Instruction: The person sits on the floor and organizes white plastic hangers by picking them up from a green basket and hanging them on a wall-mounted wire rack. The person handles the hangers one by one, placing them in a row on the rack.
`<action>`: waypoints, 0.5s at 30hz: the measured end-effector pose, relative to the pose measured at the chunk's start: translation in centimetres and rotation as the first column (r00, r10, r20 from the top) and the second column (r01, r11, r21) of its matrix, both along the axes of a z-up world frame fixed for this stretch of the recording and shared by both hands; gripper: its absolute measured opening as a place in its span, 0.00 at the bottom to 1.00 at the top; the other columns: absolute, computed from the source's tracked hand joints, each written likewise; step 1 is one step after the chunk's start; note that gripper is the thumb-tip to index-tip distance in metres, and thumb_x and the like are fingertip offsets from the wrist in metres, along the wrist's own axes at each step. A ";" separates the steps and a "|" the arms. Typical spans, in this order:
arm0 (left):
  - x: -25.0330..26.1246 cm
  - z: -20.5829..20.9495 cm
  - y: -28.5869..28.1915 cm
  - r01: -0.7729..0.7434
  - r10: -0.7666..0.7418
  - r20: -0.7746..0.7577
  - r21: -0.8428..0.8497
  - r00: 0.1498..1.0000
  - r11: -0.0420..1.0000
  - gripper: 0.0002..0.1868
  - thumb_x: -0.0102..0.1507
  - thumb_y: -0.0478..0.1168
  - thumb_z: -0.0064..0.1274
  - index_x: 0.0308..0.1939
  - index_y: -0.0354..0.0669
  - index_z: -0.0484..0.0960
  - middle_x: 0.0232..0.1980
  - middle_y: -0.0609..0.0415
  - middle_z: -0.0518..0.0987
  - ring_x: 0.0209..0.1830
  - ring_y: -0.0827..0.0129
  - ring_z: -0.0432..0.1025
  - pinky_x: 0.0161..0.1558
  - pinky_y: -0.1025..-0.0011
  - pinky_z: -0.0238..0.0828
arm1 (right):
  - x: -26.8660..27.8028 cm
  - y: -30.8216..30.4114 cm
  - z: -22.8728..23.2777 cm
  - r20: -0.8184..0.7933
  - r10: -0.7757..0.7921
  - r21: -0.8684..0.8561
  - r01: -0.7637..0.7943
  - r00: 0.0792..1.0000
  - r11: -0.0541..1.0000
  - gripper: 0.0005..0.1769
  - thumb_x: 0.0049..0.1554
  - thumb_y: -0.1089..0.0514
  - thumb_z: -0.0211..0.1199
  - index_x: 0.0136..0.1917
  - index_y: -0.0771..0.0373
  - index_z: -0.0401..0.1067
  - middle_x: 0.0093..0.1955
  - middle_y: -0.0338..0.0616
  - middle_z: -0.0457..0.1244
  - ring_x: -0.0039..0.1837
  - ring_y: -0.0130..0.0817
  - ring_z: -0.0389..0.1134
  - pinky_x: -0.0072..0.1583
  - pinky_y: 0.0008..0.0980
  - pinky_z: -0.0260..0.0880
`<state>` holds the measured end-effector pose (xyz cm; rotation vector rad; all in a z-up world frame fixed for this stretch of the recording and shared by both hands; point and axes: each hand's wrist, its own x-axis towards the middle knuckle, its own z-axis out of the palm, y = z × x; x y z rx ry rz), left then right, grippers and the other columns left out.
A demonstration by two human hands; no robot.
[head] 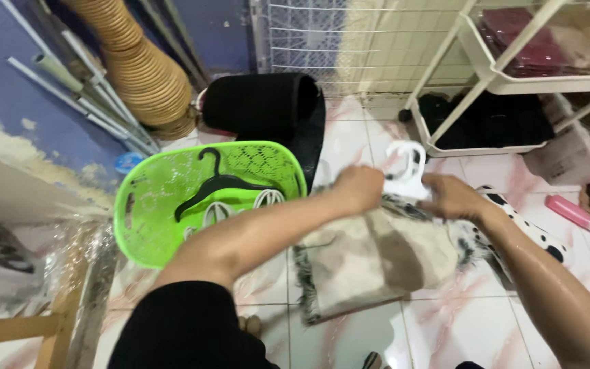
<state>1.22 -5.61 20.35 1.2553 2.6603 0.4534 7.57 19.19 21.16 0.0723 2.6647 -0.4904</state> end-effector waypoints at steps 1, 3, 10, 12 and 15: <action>-1.4 1.6 -1.7 -0.043 0.042 -0.010 -0.017 0.999 0.999 0.11 0.55 0.36 0.56 0.40 0.39 0.87 0.45 0.38 0.84 0.47 0.47 0.80 0.48 0.54 0.79 | -1.0 -0.9 1.2 -0.085 0.067 -0.093 -0.074 0.994 0.993 0.26 0.51 0.50 0.68 0.59 0.67 0.73 0.46 0.53 0.69 0.47 0.47 0.74 0.50 0.42 0.75; -3.5 3.8 -6.2 -0.097 0.100 -0.108 0.032 0.989 0.995 0.13 0.53 0.35 0.57 0.41 0.38 0.86 0.49 0.38 0.82 0.52 0.45 0.76 0.50 0.54 0.77 | -2.7 -3.5 2.9 -0.189 0.127 -0.216 -0.167 0.974 0.962 0.28 0.54 0.50 0.65 0.62 0.68 0.69 0.54 0.54 0.66 0.53 0.48 0.71 0.54 0.43 0.72; -7.3 5.2 -23.4 -0.226 0.228 -0.067 0.043 0.971 0.973 0.26 0.52 0.40 0.64 0.52 0.38 0.77 0.54 0.37 0.75 0.56 0.41 0.70 0.56 0.53 0.71 | -9.1 -19.6 4.1 -0.355 0.404 -0.252 -0.503 0.843 0.827 0.28 0.59 0.49 0.63 0.67 0.65 0.67 0.62 0.56 0.62 0.64 0.50 0.65 0.63 0.42 0.66; -9.0 3.9 -27.8 -0.282 0.280 0.143 -0.005 0.949 0.959 0.30 0.53 0.44 0.67 0.56 0.38 0.74 0.57 0.35 0.72 0.58 0.41 0.70 0.58 0.54 0.69 | -10.9 -24.2 2.7 -0.295 0.419 -0.235 -0.490 0.859 0.839 0.30 0.57 0.48 0.63 0.68 0.63 0.65 0.60 0.54 0.61 0.62 0.50 0.65 0.61 0.43 0.68; -11.2 -0.1 -33.6 -0.238 0.252 0.267 -0.085 0.930 0.968 0.38 0.46 0.47 0.74 0.56 0.40 0.76 0.57 0.37 0.75 0.59 0.46 0.70 0.61 0.59 0.68 | -12.9 -29.6 -0.9 -0.402 0.544 -0.131 -0.635 0.736 0.762 0.27 0.55 0.49 0.65 0.64 0.62 0.68 0.58 0.53 0.62 0.61 0.53 0.65 0.63 0.47 0.67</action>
